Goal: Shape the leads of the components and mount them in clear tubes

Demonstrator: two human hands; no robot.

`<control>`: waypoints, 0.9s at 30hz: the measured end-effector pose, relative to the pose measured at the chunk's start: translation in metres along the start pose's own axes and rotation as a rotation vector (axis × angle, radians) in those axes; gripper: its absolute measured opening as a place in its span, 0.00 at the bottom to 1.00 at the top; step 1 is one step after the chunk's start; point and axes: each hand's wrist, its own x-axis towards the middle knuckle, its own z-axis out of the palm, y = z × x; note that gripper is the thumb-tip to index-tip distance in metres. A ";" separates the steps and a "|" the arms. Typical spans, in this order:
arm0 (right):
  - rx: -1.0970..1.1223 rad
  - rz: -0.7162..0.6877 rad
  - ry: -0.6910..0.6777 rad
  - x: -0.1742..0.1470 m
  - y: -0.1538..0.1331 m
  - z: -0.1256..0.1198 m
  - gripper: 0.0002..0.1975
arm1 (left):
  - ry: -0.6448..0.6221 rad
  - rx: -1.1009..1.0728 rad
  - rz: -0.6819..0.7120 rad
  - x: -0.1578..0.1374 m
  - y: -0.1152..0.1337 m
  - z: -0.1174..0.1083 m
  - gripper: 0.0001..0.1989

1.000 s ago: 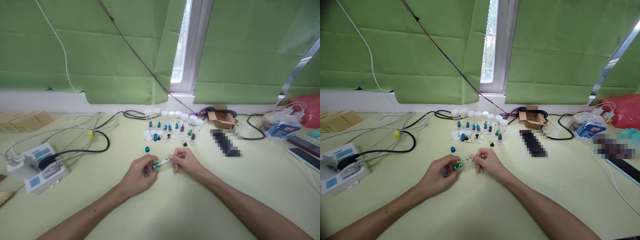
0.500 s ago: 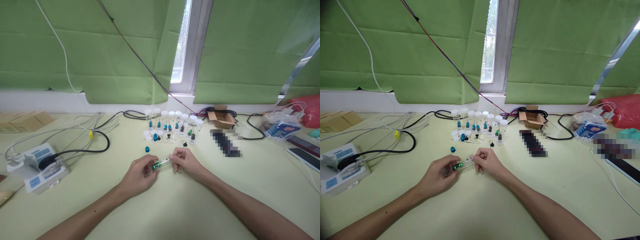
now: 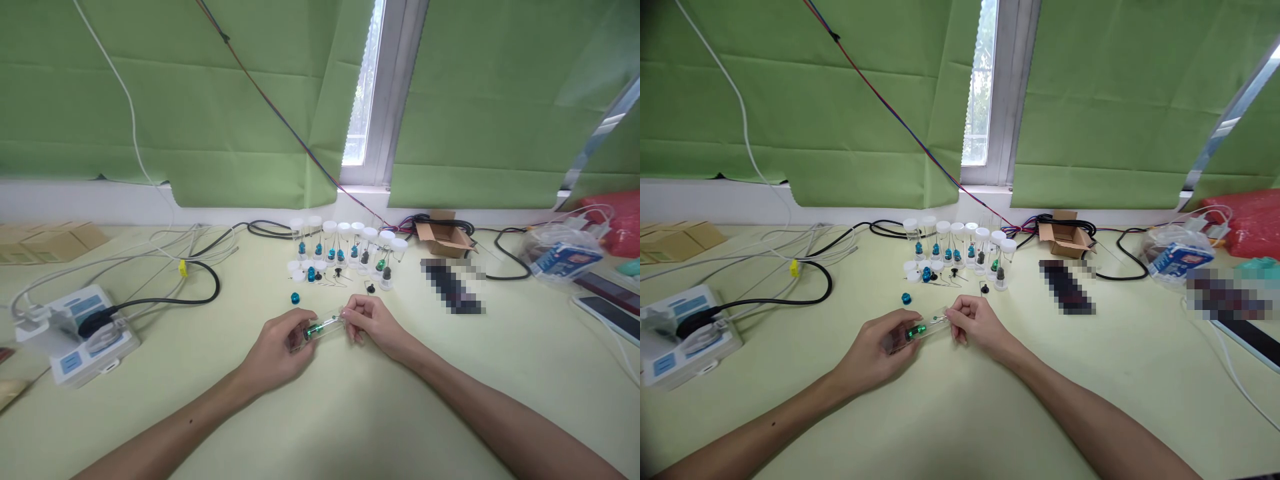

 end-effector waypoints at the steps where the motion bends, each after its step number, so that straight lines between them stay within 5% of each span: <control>1: -0.002 0.001 -0.002 0.000 0.001 0.000 0.17 | -0.002 0.000 -0.001 0.000 0.000 0.000 0.11; 27: -0.043 0.006 -0.006 0.002 0.006 -0.001 0.19 | -0.036 -0.014 -0.024 0.000 -0.001 0.000 0.11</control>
